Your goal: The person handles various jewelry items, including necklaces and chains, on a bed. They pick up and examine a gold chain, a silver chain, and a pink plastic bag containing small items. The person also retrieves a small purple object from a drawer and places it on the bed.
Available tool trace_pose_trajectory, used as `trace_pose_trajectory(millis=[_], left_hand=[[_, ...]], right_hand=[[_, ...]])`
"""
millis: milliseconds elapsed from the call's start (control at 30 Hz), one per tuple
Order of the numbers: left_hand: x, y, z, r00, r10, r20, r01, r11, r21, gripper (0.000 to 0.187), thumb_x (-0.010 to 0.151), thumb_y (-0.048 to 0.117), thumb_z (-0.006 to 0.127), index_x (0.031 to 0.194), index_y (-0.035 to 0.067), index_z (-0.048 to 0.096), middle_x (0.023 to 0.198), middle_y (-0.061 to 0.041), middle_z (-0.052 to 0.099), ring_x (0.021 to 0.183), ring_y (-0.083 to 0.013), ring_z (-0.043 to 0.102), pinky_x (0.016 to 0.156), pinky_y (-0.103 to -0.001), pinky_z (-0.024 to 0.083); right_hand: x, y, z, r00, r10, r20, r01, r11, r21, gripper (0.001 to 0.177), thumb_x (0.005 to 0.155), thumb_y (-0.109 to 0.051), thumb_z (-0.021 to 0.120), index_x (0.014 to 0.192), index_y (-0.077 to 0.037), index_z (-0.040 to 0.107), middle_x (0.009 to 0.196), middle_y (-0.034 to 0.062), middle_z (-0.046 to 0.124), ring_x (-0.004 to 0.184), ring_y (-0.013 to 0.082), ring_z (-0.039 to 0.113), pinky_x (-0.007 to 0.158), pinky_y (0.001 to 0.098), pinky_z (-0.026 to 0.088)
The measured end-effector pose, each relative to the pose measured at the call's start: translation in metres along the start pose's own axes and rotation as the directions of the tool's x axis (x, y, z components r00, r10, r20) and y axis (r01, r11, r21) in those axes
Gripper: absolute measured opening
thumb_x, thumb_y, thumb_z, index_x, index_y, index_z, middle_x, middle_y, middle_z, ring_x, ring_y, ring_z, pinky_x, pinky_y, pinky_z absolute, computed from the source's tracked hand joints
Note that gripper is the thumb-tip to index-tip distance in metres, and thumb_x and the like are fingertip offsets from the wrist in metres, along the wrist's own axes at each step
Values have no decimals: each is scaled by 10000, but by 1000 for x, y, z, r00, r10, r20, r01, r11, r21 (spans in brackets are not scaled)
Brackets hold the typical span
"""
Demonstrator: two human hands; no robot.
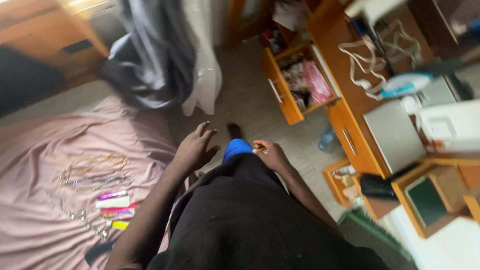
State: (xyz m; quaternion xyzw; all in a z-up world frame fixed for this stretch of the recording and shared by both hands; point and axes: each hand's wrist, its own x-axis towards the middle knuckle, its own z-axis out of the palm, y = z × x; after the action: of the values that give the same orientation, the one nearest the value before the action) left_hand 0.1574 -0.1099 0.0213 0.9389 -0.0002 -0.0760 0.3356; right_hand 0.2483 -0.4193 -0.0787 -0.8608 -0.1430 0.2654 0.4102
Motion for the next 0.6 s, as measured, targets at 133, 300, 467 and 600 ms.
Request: trace_pose_trajectory(millis=[133,300,467,600], left_hand=[[55,42,16,987,159,29,-161,983,92,553,841,348,789,1291,64,638,1564,-244,349,1294,-427,540,1029,-477,481],[131,95,46,974,130,183,-142,988,52,494,841,376,787,1230,96,664,1589,-210,346,1284,-423,560,1030,-490,494],[211,151,79,932,-15,361,20,1000,-9,473,878,388,730,1254,122,624,1643,-161,315,1204,-417,606,998,-504,512],[258,172,118,956,96,278,-91,995,-33,448,867,355,752,1221,101,644,1565,-182,400,1310,-411,540,1016,-503,500]], right_hand=[[-29,71,-45,972,108,-210,-98,993,59,379,906,-173,755,1249,-28,679,1109,127,770,1029,210,747,870,333,590],[-24,141,-105,927,170,-334,-145,985,99,346,899,-126,729,1229,-30,690,1068,117,785,988,204,760,866,331,592],[30,182,-169,926,144,-350,-138,990,41,351,877,-152,752,1203,-37,688,1075,130,766,1005,245,747,887,362,581],[84,220,-210,950,121,-288,-166,976,-139,465,887,-243,763,1287,-42,638,1248,178,673,1068,317,701,932,426,559]])
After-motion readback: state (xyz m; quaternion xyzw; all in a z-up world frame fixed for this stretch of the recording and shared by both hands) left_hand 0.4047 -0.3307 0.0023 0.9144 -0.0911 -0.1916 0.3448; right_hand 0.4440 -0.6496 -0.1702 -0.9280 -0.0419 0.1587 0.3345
